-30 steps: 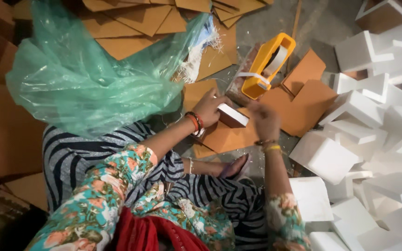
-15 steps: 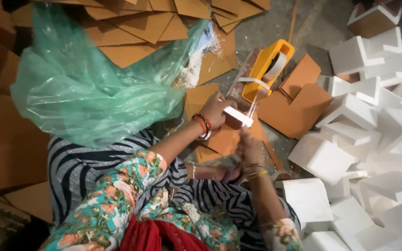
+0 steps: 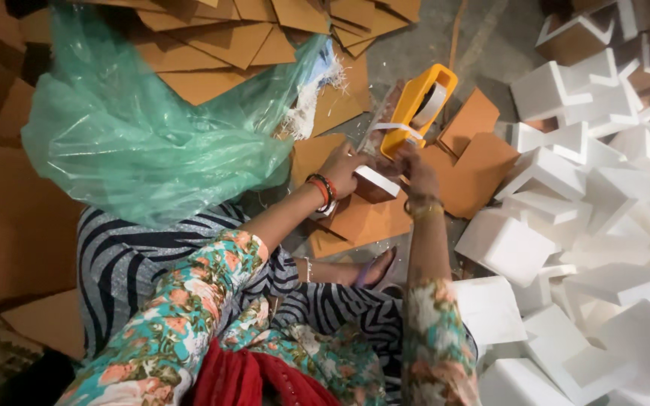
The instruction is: The person sits on the floor and assembles small cardboard boxes by inserting white foam inserts into the flaps. They use a handheld tape dispenser to seal the boxes and place the finished units into a pile.
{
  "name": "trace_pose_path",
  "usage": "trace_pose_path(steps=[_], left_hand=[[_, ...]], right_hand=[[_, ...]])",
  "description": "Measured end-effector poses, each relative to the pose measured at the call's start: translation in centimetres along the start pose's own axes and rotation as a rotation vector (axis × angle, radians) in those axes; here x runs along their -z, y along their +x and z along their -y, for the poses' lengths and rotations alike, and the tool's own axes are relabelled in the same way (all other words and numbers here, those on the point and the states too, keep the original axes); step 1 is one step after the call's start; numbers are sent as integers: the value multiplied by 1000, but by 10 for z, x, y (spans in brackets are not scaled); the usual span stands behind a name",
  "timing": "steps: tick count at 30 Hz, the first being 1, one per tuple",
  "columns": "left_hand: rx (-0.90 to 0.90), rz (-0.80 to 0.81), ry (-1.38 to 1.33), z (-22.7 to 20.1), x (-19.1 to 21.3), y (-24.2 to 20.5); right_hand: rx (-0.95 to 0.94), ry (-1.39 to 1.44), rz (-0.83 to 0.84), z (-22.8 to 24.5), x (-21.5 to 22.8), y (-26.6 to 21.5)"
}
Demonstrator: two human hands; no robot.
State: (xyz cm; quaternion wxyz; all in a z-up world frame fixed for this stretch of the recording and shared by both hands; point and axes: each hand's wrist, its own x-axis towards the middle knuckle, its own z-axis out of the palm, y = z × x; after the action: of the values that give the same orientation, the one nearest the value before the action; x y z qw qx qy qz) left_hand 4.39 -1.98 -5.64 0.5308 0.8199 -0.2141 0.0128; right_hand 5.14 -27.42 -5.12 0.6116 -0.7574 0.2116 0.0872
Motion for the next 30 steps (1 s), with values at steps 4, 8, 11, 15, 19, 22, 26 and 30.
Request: trace_pose_path(steps=[4, 8, 11, 15, 19, 22, 26, 30], left_hand=[[-49, 12, -9, -10, 5, 1], [-216, 34, -58, -27, 17, -23], [-503, 117, -70, -52, 31, -50], [-672, 164, -74, -97, 65, -80], [-613, -52, -128, -141, 98, -114], [-357, -224, -174, -169, 126, -162], [-125, -417, -305, -208, 150, -252], [10, -417, -148, -232, 157, -305]], right_hand=[[9, -953, 33, -1, 13, 38], [-336, -423, 56, -39, 20, -13], [-302, -150, 133, -60, 29, -75], [58, -485, 136, -47, 36, -99], [132, 345, 122, 1, 27, -162], [258, 520, 160, 25, -2, -254], [339, 131, -67, -11, -71, -394], [321, 335, 99, -64, -82, -452]])
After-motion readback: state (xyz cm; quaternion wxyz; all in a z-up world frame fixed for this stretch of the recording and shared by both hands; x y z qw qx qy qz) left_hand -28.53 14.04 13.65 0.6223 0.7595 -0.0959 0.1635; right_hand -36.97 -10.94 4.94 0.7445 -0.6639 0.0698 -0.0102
